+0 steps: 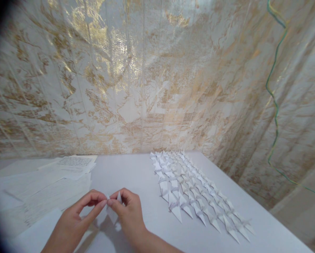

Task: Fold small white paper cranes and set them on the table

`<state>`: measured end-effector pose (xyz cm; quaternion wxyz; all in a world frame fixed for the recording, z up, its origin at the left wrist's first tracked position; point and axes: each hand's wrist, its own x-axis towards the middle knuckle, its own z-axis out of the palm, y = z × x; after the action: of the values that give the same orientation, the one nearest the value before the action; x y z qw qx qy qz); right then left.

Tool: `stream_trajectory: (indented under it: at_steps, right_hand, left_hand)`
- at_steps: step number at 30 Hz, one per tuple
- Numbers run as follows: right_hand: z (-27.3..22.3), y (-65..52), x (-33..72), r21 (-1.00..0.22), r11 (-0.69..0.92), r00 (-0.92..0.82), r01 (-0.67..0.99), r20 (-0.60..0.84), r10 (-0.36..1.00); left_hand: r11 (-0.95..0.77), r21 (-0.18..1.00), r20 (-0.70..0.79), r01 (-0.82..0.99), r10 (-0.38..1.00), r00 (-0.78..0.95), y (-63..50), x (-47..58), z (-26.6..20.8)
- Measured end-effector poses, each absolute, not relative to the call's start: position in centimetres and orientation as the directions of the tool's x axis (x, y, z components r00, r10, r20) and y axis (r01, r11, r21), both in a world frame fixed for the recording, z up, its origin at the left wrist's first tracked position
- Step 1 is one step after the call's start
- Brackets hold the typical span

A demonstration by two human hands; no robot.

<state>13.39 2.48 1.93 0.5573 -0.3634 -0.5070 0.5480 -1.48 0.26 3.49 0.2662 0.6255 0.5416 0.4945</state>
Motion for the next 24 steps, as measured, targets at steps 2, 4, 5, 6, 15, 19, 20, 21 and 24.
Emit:
stream_trajectory:
  at_steps: [2,4,5,6,15,19,20,21,24]
  right_hand:
    - [1.8,2.5,13.4,-0.961,0.141,-0.112,-0.237,0.171,0.979]
    - [1.8,2.4,13.4,-0.963,0.149,-0.115,-0.224,0.177,0.977]
    - [1.8,2.4,13.4,-0.964,0.158,-0.113,-0.213,0.185,0.976]
    - [1.8,2.4,13.5,-0.964,0.175,-0.109,-0.198,0.199,0.974]
    - [2.2,3.2,14.7,-0.68,0.713,-0.279,0.174,0.66,0.698]
    - [2.4,3.7,15.1,-0.497,0.833,-0.362,0.244,0.75,0.554]
    - [2.5,3.8,15.2,-0.463,0.85,-0.375,0.253,0.763,0.527]
    - [2.7,3.9,15.3,-0.43,0.863,-0.389,0.263,0.772,0.503]
    - [3.1,4.0,15.6,-0.35,0.892,-0.428,0.286,0.786,0.446]
  left_hand:
    - [-0.264,0.872,0.318,0.413,0.946,-0.067,0.3,-1.5,3.4]
    - [-0.257,0.873,0.31,0.413,0.948,-0.066,0.2,-1.6,3.3]
    - [-0.258,0.873,0.312,0.414,0.948,-0.066,0.2,-1.6,3.3]
    - [-0.26,0.872,0.316,0.414,0.946,-0.071,0.1,-1.6,3.3]
    - [-0.235,0.892,0.298,0.386,0.948,-0.112,0.2,-1.3,3.1]
    - [-0.21,0.925,0.255,0.317,0.961,-0.107,0.4,-1.2,2.9]
    - [-0.187,0.94,0.225,0.284,0.969,-0.105,0.4,-1.2,2.9]
    - [-0.159,0.956,0.189,0.245,0.976,-0.104,0.4,-1.2,2.9]
    - [-0.067,0.988,0.084,0.14,0.989,-0.121,0.4,-1.2,3.1]
